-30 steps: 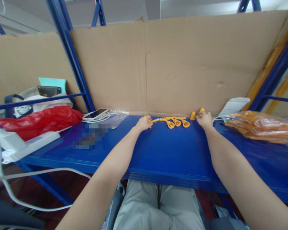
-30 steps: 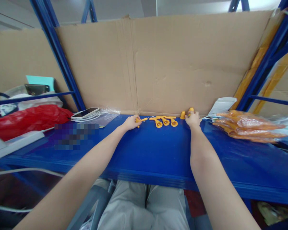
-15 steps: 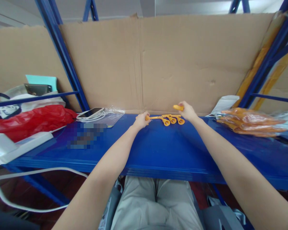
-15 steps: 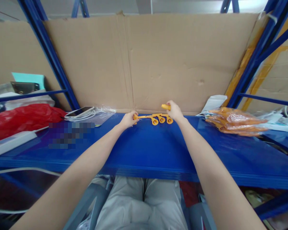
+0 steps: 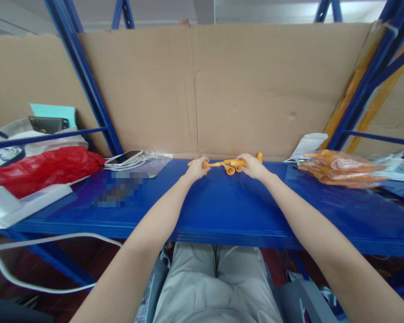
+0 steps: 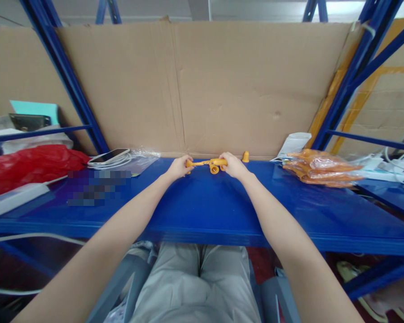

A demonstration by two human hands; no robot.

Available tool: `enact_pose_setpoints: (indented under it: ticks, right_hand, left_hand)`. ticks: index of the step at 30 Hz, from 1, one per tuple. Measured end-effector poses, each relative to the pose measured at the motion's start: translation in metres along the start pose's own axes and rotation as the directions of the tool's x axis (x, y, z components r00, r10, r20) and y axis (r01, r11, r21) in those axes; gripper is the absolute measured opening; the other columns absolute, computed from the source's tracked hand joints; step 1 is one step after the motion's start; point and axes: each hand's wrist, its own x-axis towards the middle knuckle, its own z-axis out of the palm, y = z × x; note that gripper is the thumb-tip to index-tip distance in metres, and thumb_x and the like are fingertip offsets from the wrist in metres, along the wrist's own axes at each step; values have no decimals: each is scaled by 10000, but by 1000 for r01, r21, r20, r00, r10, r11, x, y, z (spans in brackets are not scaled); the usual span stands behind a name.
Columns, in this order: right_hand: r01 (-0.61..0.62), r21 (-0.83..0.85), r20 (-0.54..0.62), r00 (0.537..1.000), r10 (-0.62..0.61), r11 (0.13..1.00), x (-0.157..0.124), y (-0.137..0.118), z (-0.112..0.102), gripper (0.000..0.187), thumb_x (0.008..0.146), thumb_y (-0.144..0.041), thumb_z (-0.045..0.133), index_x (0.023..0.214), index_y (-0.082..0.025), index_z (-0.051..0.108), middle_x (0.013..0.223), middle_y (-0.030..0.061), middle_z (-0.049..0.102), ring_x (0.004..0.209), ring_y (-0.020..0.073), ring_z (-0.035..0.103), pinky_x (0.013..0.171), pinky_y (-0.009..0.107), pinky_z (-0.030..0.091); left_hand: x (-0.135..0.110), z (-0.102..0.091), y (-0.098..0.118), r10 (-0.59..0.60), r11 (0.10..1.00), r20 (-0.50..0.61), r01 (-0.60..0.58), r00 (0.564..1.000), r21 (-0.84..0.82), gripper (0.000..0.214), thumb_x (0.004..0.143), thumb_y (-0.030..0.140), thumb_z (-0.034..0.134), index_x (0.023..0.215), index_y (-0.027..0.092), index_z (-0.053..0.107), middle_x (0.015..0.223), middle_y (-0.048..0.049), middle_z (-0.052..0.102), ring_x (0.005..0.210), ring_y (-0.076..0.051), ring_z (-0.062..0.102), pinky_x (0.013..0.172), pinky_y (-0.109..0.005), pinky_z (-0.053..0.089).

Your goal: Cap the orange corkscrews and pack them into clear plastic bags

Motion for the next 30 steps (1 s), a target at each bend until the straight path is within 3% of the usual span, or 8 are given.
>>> enact_pose_setpoints:
  ticks: [12, 20, 30]
  right_hand:
    - [163, 39, 0, 987, -163, 986, 0, -16, 7, 353, 832, -117, 545, 1145, -206, 680, 1105, 98, 651, 1033, 235, 622, 949, 397, 474]
    - [120, 28, -20, 993, -120, 992, -2, -20, 7, 377, 853, -142, 548, 1207, -195, 664, 1119, 106, 633, 1022, 235, 627, 946, 405, 481]
    - [119, 211, -74, 992, -106, 970, 2, -10, 10, 414, 744, -165, 666, 1156, -157, 627, 1108, 126, 622, 964, 234, 633, 877, 430, 524]
  left_hand:
    - [-2, 2, 15, 55, 994, -5, -55, 998, -90, 263, 790, 149, 679, 1042, 170, 603, 719, 22, 646, 569, -105, 630, 575, -221, 526]
    - [-1, 3, 13, 62, 990, 12, -60, 998, -127, 274, 796, 163, 686, 1056, 172, 598, 721, 16, 653, 539, -92, 622, 507, -183, 498]
    - [2, 1, 9, 126, 990, -19, -127, 992, -69, 229, 764, 135, 689, 979, 162, 615, 646, 37, 634, 588, -111, 628, 629, -221, 509]
